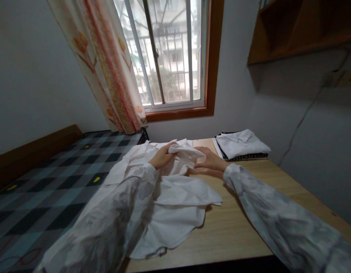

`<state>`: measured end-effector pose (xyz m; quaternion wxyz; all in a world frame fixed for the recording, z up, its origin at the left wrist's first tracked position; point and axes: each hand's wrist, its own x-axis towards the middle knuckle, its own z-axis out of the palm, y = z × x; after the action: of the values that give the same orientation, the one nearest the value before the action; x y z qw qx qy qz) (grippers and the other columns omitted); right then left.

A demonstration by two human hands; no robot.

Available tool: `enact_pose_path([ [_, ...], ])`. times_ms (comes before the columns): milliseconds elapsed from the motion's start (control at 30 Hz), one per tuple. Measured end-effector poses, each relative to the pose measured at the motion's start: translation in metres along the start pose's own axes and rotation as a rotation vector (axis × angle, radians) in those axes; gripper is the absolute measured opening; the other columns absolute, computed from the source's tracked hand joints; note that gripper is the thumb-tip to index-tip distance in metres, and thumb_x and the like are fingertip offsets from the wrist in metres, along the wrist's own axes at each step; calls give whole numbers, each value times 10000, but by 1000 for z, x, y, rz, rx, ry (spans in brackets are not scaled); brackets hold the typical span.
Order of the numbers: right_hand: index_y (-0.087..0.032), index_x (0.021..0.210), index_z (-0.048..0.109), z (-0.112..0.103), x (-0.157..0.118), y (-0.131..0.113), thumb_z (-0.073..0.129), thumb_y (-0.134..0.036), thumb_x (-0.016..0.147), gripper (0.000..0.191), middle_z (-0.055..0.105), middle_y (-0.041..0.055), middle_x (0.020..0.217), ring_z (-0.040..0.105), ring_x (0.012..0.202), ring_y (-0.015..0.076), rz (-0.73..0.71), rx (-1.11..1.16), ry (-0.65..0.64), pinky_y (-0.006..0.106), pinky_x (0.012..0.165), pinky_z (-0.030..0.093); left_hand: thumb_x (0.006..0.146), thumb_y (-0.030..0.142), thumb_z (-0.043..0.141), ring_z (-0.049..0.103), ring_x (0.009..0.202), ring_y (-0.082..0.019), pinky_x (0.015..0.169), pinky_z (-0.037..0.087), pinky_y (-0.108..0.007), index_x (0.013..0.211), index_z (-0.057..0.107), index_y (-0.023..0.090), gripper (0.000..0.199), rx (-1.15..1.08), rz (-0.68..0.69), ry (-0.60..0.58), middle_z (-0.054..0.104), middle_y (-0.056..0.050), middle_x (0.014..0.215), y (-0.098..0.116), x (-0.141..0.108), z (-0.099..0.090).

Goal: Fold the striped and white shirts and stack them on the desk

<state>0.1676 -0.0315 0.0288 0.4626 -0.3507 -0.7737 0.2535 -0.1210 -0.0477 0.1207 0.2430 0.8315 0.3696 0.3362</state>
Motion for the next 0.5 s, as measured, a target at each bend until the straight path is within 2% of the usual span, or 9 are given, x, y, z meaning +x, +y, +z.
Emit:
enact_pose_path([
  [67,-271,1242,771,8,7,5,950,-508,723,598,744,93,1332,627,1299,344,3,49,31,533,1204,408,828,203,550,656,1035,-212,993,512,-313,1028,669,170,235,-44,-17,75,721,-58,1063,0,-1,-4],
  [167,-266,1175,799,23,22,8,826,-475,851,387,779,88,1291,665,1254,316,0,120,62,506,1182,442,827,231,555,660,1055,-214,1005,514,-315,1070,662,170,272,-65,-37,124,722,-68,1105,-2,-2,-7],
  [300,-227,1139,790,31,35,6,707,-484,891,367,803,96,1206,702,1151,299,36,197,104,463,1082,514,898,320,549,671,1058,-224,979,514,-314,1124,687,174,302,58,-58,191,746,-82,1117,-11,-10,-20],
  [400,-217,1037,766,23,35,2,613,-521,917,361,795,82,1067,684,1059,296,63,170,209,421,993,525,989,532,541,666,831,-206,788,497,-288,1062,699,207,369,230,-209,274,736,-45,895,-19,-21,-34],
  [500,-228,970,725,13,37,-7,563,-569,944,379,748,63,992,640,1007,283,54,150,247,373,911,507,960,711,559,606,680,-191,682,424,-277,1000,708,219,515,333,-275,227,652,2,705,-21,-33,-45],
])
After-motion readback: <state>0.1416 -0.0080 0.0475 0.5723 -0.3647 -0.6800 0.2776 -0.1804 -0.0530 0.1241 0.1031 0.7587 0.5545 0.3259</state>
